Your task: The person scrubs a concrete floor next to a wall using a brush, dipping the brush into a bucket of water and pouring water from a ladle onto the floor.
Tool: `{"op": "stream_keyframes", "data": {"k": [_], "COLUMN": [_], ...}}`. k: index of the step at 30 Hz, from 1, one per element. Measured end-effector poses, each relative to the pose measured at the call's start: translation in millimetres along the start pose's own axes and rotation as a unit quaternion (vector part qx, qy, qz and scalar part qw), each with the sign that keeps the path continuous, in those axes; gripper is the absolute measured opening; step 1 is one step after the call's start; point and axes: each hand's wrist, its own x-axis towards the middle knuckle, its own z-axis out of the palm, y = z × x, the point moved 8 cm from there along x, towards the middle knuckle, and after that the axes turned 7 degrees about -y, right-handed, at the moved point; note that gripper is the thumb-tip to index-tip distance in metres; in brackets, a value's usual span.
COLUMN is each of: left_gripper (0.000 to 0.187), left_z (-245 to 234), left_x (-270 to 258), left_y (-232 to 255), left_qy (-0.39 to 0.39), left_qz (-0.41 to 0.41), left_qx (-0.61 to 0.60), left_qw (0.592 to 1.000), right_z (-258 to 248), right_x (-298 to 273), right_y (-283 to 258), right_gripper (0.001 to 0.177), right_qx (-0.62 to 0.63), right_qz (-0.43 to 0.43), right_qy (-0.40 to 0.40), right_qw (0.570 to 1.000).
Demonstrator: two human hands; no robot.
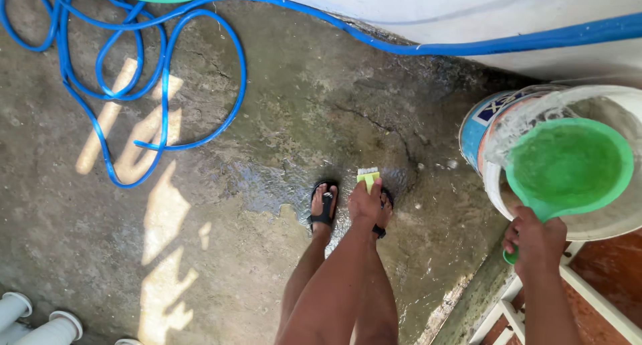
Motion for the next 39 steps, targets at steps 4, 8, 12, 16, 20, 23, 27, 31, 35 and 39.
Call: {"op": "stream_keyframes", "data": {"k": [4, 8, 12, 16, 20, 23, 27, 31, 35, 39], "left_gripper": [0.068, 0.071, 0.062, 0.046, 0.055, 0.060, 0.064, 0.061, 0.062, 0.064], "left_z": [-5.7, -18.9, -41.0, -72.4, -91.6, -90.6, -83.6, -77.0, -54.4, -20.8], "left_x": [17.6, 50.2, 92.1, 109.3, 123.1, 112.4, 85.7, 50.8, 40.2, 37.5], "left_y": [27.9, 74.2, 118.6, 160.8, 125.5, 97.1, 45.1, 9.6, -1.5, 24.3], "left_qy": [0.003, 0.006, 0.021, 0.079, 0.062, 0.014, 0.006, -0.032, -0.064, -0.129], "left_qz": [0.053, 0.069, 0.097, 0.287, 0.117, 0.105, 0.072, 0.029, 0.021, 0.060], "left_qx": [-0.017, -0.031, -0.032, 0.074, -0.078, -0.016, -0.002, -0.029, 0.015, 0.001], "left_qw": [0.998, 0.997, 0.995, 0.952, 0.988, 0.994, 0.997, 0.999, 0.998, 0.990], "right_z": [53.7, 131.3, 184.1, 196.3, 142.9, 65.5, -38.9, -64.2, -32.3, -14.5], "right_x": [-26.8, -39.0, -72.3, -87.9, -73.8, -38.8, 42.1, 120.9, 99.6, 23.5], "right_y": [-27.5, -52.5, -69.9, -62.0, -57.7, -49.1, -11.8, 41.3, 48.3, 17.2], "right_gripper": [0.021, 0.025, 0.040, 0.056, 0.056, 0.050, 0.038, 0.027, 0.017, 0.011], "right_qx": [-0.106, -0.326, -0.380, -0.487, -0.390, -0.411, -0.505, -0.552, -0.091, -0.007], "right_qz": [-0.112, -0.222, -0.313, -0.264, -0.316, -0.326, -0.158, 0.038, 0.129, 0.081], "right_qy": [-0.011, -0.010, -0.034, -0.099, -0.057, 0.058, 0.197, 0.055, -0.044, 0.013], "right_qw": [0.988, 0.919, 0.870, 0.827, 0.863, 0.850, 0.825, 0.831, 0.987, 0.997]}}
